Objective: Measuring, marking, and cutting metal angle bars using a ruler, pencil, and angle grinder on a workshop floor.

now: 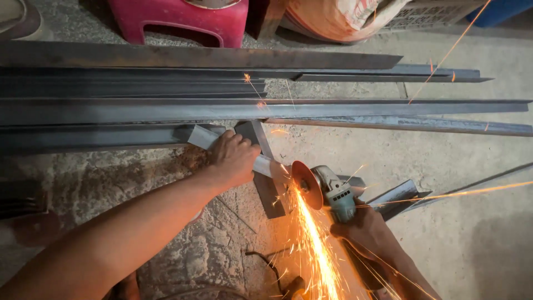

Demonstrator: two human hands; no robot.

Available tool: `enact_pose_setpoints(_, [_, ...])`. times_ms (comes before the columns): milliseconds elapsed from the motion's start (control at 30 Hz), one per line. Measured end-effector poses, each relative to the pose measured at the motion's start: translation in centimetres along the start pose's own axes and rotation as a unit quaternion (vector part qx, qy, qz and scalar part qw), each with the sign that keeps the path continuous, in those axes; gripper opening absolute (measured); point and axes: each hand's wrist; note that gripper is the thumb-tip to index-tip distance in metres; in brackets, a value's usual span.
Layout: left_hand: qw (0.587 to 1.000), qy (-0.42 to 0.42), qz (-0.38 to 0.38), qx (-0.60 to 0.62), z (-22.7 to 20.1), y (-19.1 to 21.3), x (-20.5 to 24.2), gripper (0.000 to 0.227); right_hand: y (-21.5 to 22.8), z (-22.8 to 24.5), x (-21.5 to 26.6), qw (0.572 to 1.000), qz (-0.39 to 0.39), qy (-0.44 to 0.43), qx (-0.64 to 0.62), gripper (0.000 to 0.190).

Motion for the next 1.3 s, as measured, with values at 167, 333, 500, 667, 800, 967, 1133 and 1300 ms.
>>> enact_pose_setpoints(167, [1.0, 0.004, 0.003, 0.004, -0.2, 0.7, 0.3, 0.031, 0.4, 0.8, 0.1, 1.0, 0.01, -0.019, 0.007, 0.034])
enact_pose_setpoints(333, [1.0, 0.007, 0.007, 0.003, -0.3, 0.7, 0.3, 0.031, -0.3, -1.7, -1.3, 0.989, 0.018, 0.077, -0.124, 0.065])
enact_pose_setpoints(500, [1.0, 0.013, 0.025, 0.003, -0.4, 0.8, 0.3, 0.037, 0.5, 1.4, 0.2, 1.0, -0.013, 0.012, 0.017, 0.03])
enact_pose_setpoints(667, [0.999, 0.027, 0.033, 0.011, -0.5, 0.7, 0.0, 0.047, 0.9, 2.5, 0.4, 0.994, 0.003, -0.07, 0.08, 0.043])
enact_pose_setpoints(800, [0.999, 0.02, 0.032, 0.0, -0.6, 1.1, 0.4, 0.04, 0.3, 0.9, -0.7, 1.0, 0.001, 0.008, -0.006, 0.035])
enact_pose_setpoints(967, [1.0, 0.012, 0.022, 0.009, -0.3, 0.9, 0.3, 0.038, 0.9, 2.3, -0.1, 0.997, -0.003, -0.029, 0.075, 0.042])
enact_pose_setpoints(1133, [1.0, 0.003, 0.022, -0.005, -0.3, 1.0, 0.4, 0.032, -0.2, 0.7, -1.8, 0.999, -0.023, 0.031, 0.033, 0.029])
enact_pose_setpoints(1300, [1.0, 0.01, 0.023, 0.013, -0.5, 1.2, 0.5, 0.046, 0.8, 2.4, -0.4, 0.999, -0.006, -0.03, 0.024, 0.035])
Point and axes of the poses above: each hand's wrist, its own x-axis away from the middle knuckle, its own y-axis out of the back of the hand, z = x × y, and after that the axes turned 15 degrees about x, right-handed
